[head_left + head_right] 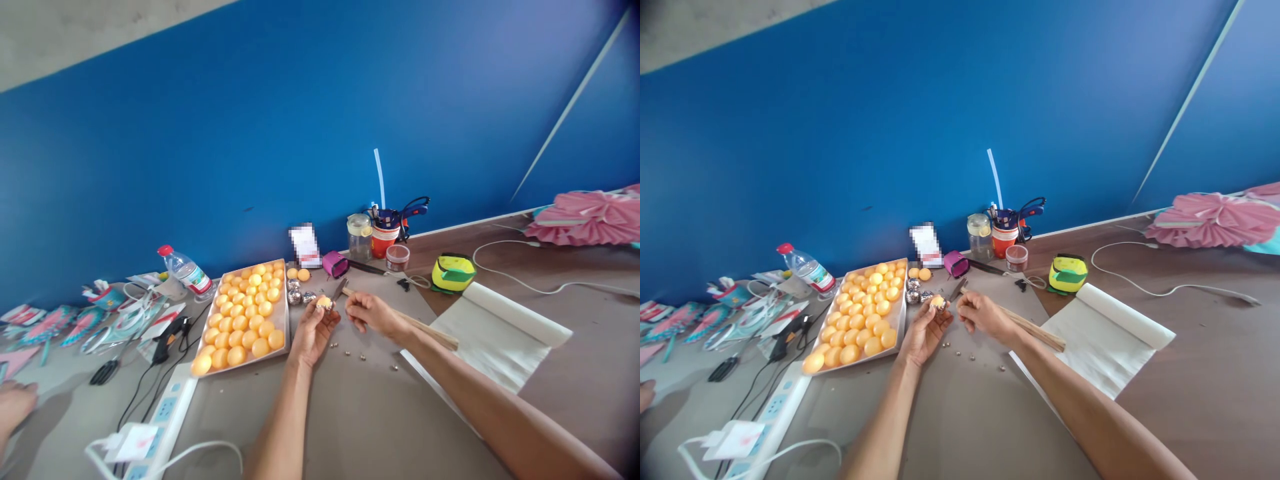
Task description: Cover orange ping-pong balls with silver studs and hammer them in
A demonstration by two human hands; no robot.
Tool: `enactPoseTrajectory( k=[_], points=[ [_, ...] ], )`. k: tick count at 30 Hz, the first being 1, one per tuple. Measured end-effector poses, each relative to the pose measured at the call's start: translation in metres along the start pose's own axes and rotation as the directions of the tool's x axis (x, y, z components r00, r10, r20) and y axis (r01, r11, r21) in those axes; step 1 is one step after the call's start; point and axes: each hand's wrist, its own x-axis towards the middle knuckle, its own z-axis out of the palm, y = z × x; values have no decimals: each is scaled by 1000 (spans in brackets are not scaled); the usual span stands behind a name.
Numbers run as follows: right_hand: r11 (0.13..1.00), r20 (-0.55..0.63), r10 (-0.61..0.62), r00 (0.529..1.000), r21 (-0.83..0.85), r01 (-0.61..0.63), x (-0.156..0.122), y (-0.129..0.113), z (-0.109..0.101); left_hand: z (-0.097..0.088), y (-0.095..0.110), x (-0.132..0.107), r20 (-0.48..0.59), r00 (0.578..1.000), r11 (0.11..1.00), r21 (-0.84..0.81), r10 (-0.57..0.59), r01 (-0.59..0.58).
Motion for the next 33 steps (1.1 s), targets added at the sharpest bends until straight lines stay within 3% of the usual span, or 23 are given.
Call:
enactPoseTrajectory(
  k=[3,7,11,15,19,33],
  points=[
    [972,-26,-16,1000,235,21,0,-1,-2,0,-1,1,18,1000,1000,7,3,-3],
    [938,108,6,994,343,-43,-3,-6,-3,1,-1,0,47,999,1000,14,15,-15],
    [965,63,1,998,263,-18,-4,-8,4,4,-2,-1,59,998,999,31,13,-15],
    [999,-65,-41,997,17,42,-2,-5,12,6,-3,-1,77,997,999,43,9,-12],
    [980,-106,-123,987,-168,104,-1,-1,14,6,-5,-1,86,996,999,46,4,-8],
    [972,-152,-128,980,-217,93,2,3,19,9,-12,-3,8,997,986,146,73,-74]
  ],
)
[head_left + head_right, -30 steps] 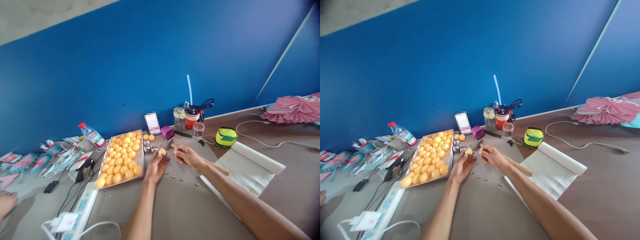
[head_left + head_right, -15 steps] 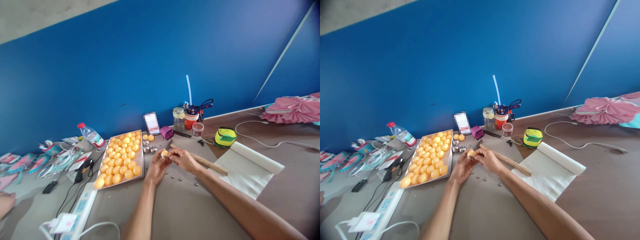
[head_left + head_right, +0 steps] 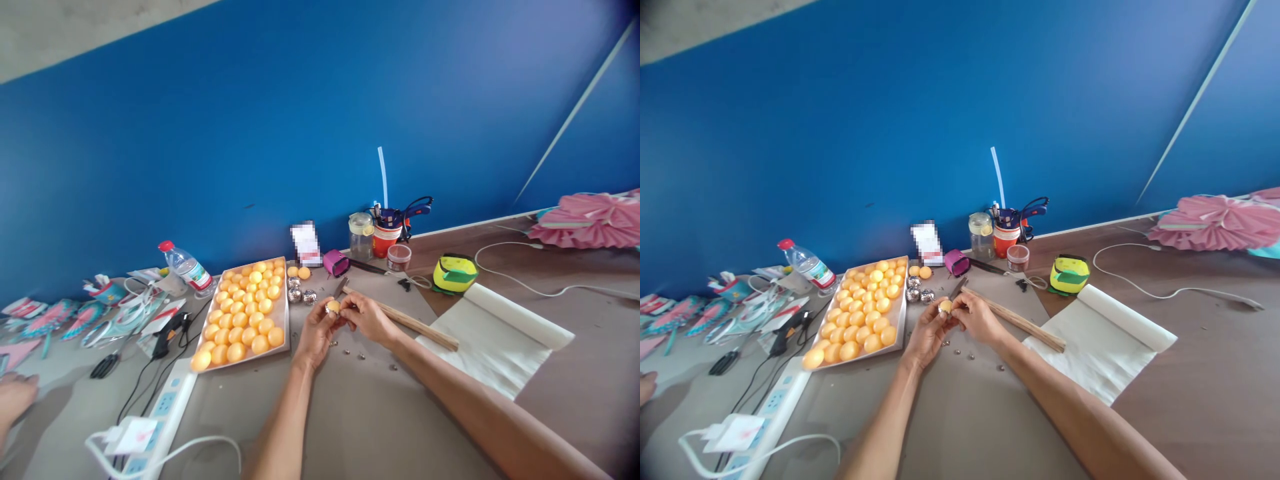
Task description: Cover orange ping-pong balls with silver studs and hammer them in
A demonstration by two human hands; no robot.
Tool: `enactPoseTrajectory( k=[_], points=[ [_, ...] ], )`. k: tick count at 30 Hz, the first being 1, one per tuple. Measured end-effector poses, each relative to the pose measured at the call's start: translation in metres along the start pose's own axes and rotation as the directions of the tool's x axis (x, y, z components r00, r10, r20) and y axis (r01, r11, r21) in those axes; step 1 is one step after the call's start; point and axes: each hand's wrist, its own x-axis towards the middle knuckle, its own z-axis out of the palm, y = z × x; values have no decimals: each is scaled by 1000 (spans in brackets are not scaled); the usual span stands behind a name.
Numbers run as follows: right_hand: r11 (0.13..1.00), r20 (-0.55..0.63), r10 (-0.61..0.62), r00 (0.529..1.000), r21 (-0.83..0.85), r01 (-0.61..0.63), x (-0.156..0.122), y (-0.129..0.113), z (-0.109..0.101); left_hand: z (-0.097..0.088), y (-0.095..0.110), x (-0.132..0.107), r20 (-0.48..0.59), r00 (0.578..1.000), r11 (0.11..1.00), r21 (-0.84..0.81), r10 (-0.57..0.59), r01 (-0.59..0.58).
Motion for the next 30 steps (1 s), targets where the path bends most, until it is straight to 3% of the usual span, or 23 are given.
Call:
enactPoseTrajectory(
  k=[5,9,13,17,21,24,27,30],
  points=[
    [999,-27,37,999,-8,-37,4,3,0,1,1,-1,5,1000,1000,-15,-23,23],
    [997,179,51,983,40,-59,3,2,-13,-5,6,1,15,1000,994,-102,-28,29],
    [979,385,-22,923,-181,98,-4,-2,-18,-12,10,3,-18,999,987,-160,-35,32],
    [853,500,-60,864,-423,304,-12,-5,-4,-12,11,4,-9,999,984,-177,-31,28],
    [697,486,-103,868,-587,411,-15,-3,15,-11,10,5,-37,999,987,-160,-20,14],
    [635,479,-96,872,-646,425,-16,0,23,-10,10,5,-52,999,990,-142,-15,7],
    [673,461,-111,880,-617,408,-16,3,24,-9,10,5,-38,999,991,-137,-10,5],
    [811,374,-180,910,-467,353,-15,6,20,-12,10,5,-34,999,988,-155,-11,6]
  ],
)
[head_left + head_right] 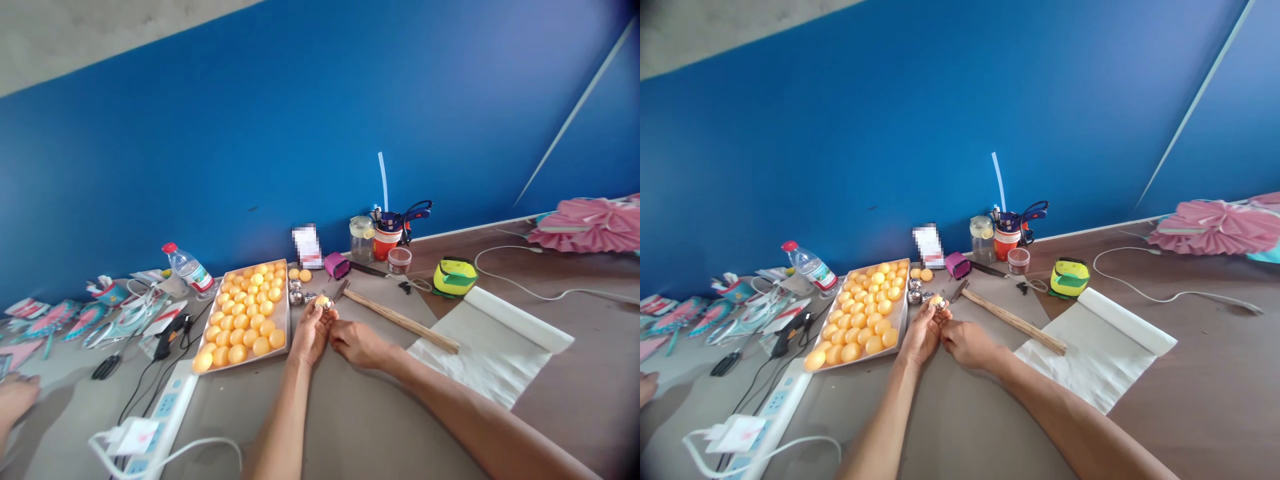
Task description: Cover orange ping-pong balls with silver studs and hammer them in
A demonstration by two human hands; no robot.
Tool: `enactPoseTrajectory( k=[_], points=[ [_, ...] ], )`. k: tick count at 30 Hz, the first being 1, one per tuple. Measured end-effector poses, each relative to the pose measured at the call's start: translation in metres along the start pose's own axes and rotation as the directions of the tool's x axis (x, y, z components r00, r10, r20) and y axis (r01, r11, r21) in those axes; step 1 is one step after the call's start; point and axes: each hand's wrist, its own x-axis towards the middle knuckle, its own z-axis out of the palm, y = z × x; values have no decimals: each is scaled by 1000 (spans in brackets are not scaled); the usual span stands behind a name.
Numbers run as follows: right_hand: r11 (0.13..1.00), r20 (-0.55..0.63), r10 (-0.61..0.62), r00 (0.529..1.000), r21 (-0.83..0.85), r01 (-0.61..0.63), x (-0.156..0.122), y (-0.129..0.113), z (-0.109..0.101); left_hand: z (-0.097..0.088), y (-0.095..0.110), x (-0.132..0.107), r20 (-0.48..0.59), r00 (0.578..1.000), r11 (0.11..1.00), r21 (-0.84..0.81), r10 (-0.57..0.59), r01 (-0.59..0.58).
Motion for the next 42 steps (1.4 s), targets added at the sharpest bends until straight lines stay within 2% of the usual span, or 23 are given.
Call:
enactPoseTrajectory(
  k=[3,5,7,10,12,14,16,21,24,32,38,42],
  points=[
    [944,-98,141,985,314,-104,0,6,-8,-2,-1,1,-29,1000,1000,-14,-12,12],
    [839,-105,267,958,515,-177,1,9,-16,-3,-1,2,-38,999,1000,-10,-14,14],
    [728,-118,349,930,659,-190,2,10,-24,-2,-2,2,-26,999,1000,-2,-19,19],
    [601,-128,379,917,788,-138,4,9,-32,1,-3,1,1,1000,999,14,-31,31],
    [516,-80,368,926,847,-131,4,9,-34,2,-4,0,13,999,999,21,-30,30],
    [470,-45,369,928,871,-144,4,10,-34,3,-4,0,29,999,999,28,-33,32],
    [478,-53,391,919,865,-154,5,12,-32,4,-4,-1,52,998,998,38,-46,44],
    [590,-121,413,903,791,-164,7,15,-28,8,-3,-5,89,994,995,76,-70,63],
    [622,-144,412,900,766,-162,7,16,-27,9,-4,-6,100,992,994,83,-75,67],
    [602,-84,411,908,773,-201,5,16,-29,8,-6,-7,102,993,988,149,-66,50],
    [593,-68,450,891,768,-241,4,18,-23,9,-9,-10,75,996,975,220,-56,38],
    [581,-71,421,904,787,-208,6,21,-27,7,-4,-8,69,996,990,132,-52,43]
  ],
)
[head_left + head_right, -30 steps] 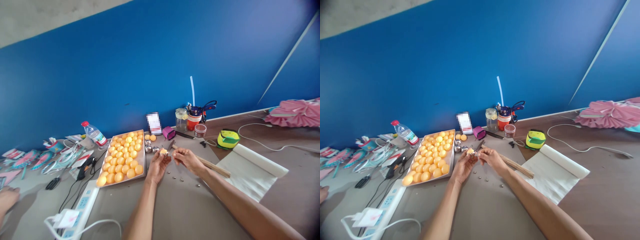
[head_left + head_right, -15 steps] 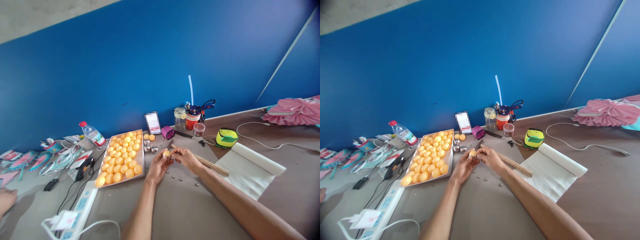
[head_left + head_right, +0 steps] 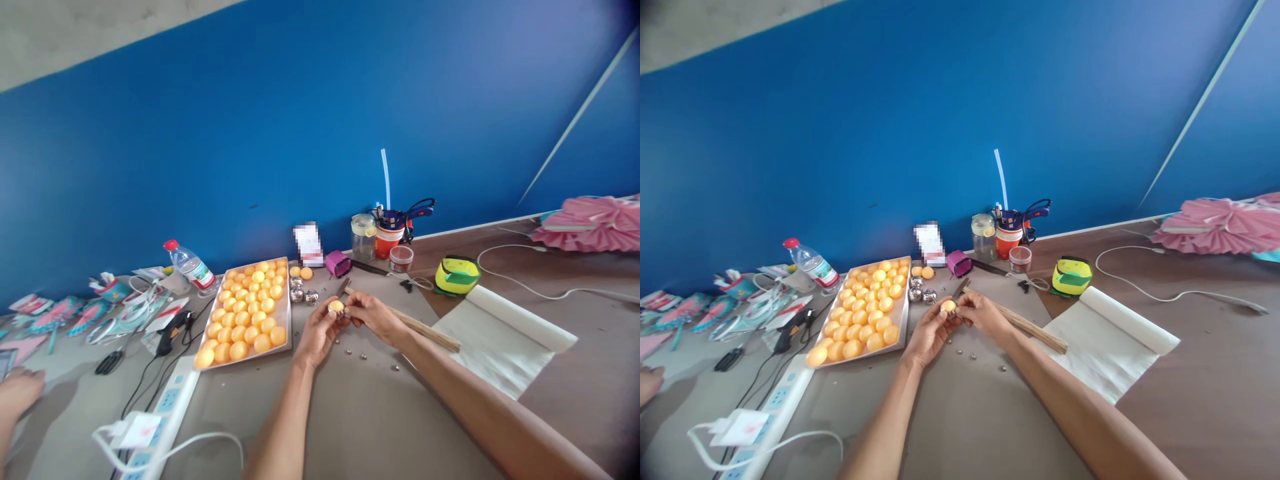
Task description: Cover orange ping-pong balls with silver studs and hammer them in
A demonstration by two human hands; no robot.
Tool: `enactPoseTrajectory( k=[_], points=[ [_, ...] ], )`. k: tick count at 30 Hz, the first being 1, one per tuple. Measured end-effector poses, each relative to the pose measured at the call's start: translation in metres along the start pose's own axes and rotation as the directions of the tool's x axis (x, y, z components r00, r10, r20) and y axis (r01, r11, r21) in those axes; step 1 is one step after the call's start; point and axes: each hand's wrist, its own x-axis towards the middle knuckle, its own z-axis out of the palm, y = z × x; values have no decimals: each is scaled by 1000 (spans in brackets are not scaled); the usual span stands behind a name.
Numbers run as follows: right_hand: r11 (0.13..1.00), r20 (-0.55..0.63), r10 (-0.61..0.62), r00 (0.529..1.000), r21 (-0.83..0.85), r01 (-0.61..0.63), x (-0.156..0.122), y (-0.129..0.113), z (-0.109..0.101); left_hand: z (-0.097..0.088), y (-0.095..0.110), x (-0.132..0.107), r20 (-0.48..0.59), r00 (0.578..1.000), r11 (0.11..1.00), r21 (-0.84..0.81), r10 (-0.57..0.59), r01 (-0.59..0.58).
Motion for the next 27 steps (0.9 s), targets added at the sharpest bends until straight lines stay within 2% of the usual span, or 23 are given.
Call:
enactPoseTrajectory(
  k=[2,5,8,11,13,15,18,20,23,25,27],
  points=[
    [999,53,-17,998,-34,19,1,-1,-4,-3,4,2,-45,998,997,-69,41,-44],
    [965,157,-51,986,-247,89,0,0,-7,-8,7,5,-91,992,987,-125,90,-101],
    [862,299,-126,946,-439,253,-5,2,-2,-10,5,7,-77,994,988,-122,83,-92],
    [725,412,-135,901,-579,373,-11,3,9,-9,3,7,-87,992,986,-125,96,-107],
    [654,421,-134,897,-642,399,-14,5,16,-8,4,7,-83,992,984,-138,100,-111],
    [630,404,-152,902,-663,403,-15,7,19,-7,5,7,-71,993,984,-146,93,-103],
    [694,340,-205,918,-610,382,-13,11,17,-5,6,5,-73,994,986,-139,80,-90],
    [799,251,-205,946,-515,310,-10,11,13,-5,7,5,-83,994,988,-128,71,-82],
    [955,104,-125,987,-258,148,-5,7,5,-5,6,4,-85,995,991,-120,56,-66],
    [993,38,-95,995,-63,97,-3,2,1,-5,6,4,-73,996,990,-124,53,-62],
    [991,1,-85,996,101,85,-3,-5,-2,-4,6,4,-47,998,990,-133,48,-54]
  ],
)
